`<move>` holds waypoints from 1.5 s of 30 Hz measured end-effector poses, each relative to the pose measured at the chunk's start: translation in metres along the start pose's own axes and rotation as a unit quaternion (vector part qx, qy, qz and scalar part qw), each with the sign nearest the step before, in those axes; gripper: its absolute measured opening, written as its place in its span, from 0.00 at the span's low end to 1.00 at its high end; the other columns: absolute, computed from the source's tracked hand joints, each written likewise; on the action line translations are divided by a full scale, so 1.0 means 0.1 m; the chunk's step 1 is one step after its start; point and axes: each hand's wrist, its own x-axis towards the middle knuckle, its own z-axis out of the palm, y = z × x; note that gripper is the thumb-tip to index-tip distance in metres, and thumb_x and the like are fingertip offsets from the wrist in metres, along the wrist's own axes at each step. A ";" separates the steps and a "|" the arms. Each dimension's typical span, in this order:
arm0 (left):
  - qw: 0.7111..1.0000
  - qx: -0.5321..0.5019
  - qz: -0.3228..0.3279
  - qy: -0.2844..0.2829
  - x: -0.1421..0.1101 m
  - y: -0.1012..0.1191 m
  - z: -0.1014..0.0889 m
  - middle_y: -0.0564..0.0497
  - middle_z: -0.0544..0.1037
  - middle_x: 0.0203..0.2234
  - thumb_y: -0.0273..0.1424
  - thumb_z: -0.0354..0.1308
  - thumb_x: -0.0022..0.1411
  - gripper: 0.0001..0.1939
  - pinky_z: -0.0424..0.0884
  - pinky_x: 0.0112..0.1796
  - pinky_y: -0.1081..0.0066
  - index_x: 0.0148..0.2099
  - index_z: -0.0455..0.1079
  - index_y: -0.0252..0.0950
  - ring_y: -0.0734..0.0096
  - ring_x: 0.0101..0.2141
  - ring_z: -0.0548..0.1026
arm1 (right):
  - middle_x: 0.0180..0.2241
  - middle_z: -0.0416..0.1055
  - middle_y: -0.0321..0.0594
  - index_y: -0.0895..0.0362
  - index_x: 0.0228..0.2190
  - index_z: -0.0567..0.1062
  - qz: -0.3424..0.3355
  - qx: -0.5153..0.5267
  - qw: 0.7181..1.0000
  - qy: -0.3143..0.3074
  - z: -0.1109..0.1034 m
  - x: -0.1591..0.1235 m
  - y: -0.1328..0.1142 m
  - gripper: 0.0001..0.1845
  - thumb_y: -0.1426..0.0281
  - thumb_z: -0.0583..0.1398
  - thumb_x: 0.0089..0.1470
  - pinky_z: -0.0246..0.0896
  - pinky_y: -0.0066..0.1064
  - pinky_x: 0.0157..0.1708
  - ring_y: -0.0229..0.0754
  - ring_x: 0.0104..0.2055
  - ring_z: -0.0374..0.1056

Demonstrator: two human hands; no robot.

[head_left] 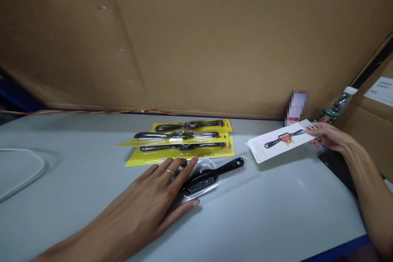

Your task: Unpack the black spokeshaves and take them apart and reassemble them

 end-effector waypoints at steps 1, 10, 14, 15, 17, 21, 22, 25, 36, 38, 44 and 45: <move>1.000 0.004 0.003 0.001 0.00 0.00 0.00 0.37 0.77 0.50 0.53 0.47 0.70 0.35 0.77 0.44 0.50 0.68 0.63 0.34 0.45 0.47 0.76 | 0.25 0.76 0.38 0.57 0.34 0.77 0.003 0.006 1.000 0.001 0.00 0.00 -0.01 0.20 0.68 0.76 0.39 0.69 0.21 0.16 0.35 0.20 0.70; 0.999 0.017 0.015 0.023 0.00 0.02 0.02 0.35 0.77 0.49 0.50 0.48 0.71 0.34 0.77 0.41 0.50 0.68 0.62 0.32 0.45 0.45 0.76 | 0.24 0.74 0.36 0.59 0.36 0.77 0.012 -0.033 0.999 -0.020 0.11 0.00 0.00 0.23 0.63 0.76 0.40 0.65 0.19 0.15 0.32 0.19 0.66; 0.999 0.025 0.018 0.021 0.00 0.03 0.00 0.34 0.77 0.48 0.50 0.48 0.71 0.35 0.77 0.40 0.50 0.67 0.63 0.29 0.45 0.44 0.77 | 0.24 0.75 0.38 0.58 0.37 0.77 0.030 -0.054 0.998 -0.025 0.10 0.03 0.03 0.22 0.62 0.75 0.43 0.65 0.20 0.16 0.33 0.19 0.67; 0.999 0.025 0.018 0.019 0.00 0.03 0.00 0.34 0.77 0.48 0.50 0.48 0.71 0.35 0.77 0.40 0.50 0.67 0.63 0.29 0.45 0.43 0.77 | 0.24 0.75 0.38 0.58 0.38 0.76 0.033 -0.056 0.998 -0.026 0.10 0.04 0.04 0.22 0.63 0.75 0.43 0.65 0.20 0.16 0.33 0.19 0.67; 1.000 0.018 0.015 0.017 0.00 0.03 0.00 0.35 0.77 0.48 0.50 0.49 0.70 0.35 0.77 0.41 0.50 0.68 0.63 0.30 0.46 0.44 0.76 | 0.24 0.75 0.38 0.57 0.38 0.76 0.037 -0.060 0.997 -0.026 0.10 0.04 0.04 0.22 0.62 0.74 0.44 0.65 0.20 0.16 0.33 0.19 0.66; 1.000 0.004 0.009 0.029 0.00 0.02 0.03 0.37 0.77 0.48 0.51 0.50 0.70 0.34 0.76 0.42 0.50 0.69 0.62 0.34 0.46 0.44 0.76 | 0.24 0.74 0.38 0.58 0.38 0.76 0.036 -0.066 0.997 -0.031 0.13 0.02 0.02 0.21 0.62 0.74 0.45 0.64 0.20 0.16 0.33 0.19 0.66; 0.999 0.006 0.009 0.032 -0.01 0.02 0.04 0.37 0.77 0.48 0.51 0.50 0.70 0.35 0.76 0.41 0.50 0.69 0.62 0.34 0.45 0.45 0.76 | 0.24 0.74 0.38 0.58 0.38 0.76 0.037 -0.065 0.997 -0.031 0.14 0.01 0.01 0.21 0.62 0.74 0.44 0.63 0.20 0.16 0.33 0.20 0.65; 0.999 0.009 0.012 0.034 -0.01 0.02 0.04 0.37 0.76 0.48 0.51 0.50 0.70 0.35 0.76 0.41 0.50 0.69 0.61 0.34 0.45 0.45 0.76 | 0.23 0.73 0.37 0.58 0.37 0.76 0.038 -0.062 0.997 -0.031 0.15 0.01 0.01 0.21 0.62 0.74 0.44 0.62 0.20 0.16 0.33 0.20 0.65; 1.000 0.010 -0.011 0.003 -0.01 0.03 0.02 0.36 0.76 0.50 0.52 0.48 0.70 0.35 0.76 0.44 0.49 0.69 0.62 0.34 0.45 0.47 0.76 | 0.21 0.71 0.36 0.58 0.32 0.74 0.043 -0.076 0.996 -0.030 0.15 0.02 0.03 0.23 0.58 0.75 0.41 0.59 0.21 0.14 0.33 0.19 0.64; 1.000 0.011 -0.008 0.005 -0.01 0.03 0.02 0.36 0.76 0.50 0.52 0.48 0.70 0.35 0.77 0.44 0.49 0.68 0.62 0.33 0.45 0.47 0.76 | 0.19 0.70 0.36 0.57 0.29 0.73 0.059 -0.097 0.993 -0.036 0.16 0.02 0.04 0.23 0.56 0.75 0.41 0.58 0.22 0.13 0.33 0.18 0.63; 1.000 0.002 -0.021 -0.005 0.00 0.04 0.01 0.36 0.76 0.50 0.53 0.47 0.70 0.36 0.76 0.45 0.48 0.68 0.62 0.33 0.46 0.46 0.76 | 0.19 0.69 0.36 0.57 0.30 0.72 0.070 -0.145 0.986 -0.033 0.18 0.02 0.06 0.24 0.54 0.74 0.42 0.57 0.21 0.15 0.33 0.19 0.63; 1.000 0.000 -0.023 -0.010 0.00 0.04 0.00 0.37 0.76 0.50 0.53 0.47 0.70 0.36 0.76 0.45 0.49 0.68 0.62 0.34 0.47 0.46 0.76 | 0.20 0.69 0.36 0.57 0.30 0.72 0.062 -0.140 0.988 -0.034 0.18 0.02 0.06 0.24 0.54 0.74 0.42 0.56 0.21 0.15 0.33 0.20 0.64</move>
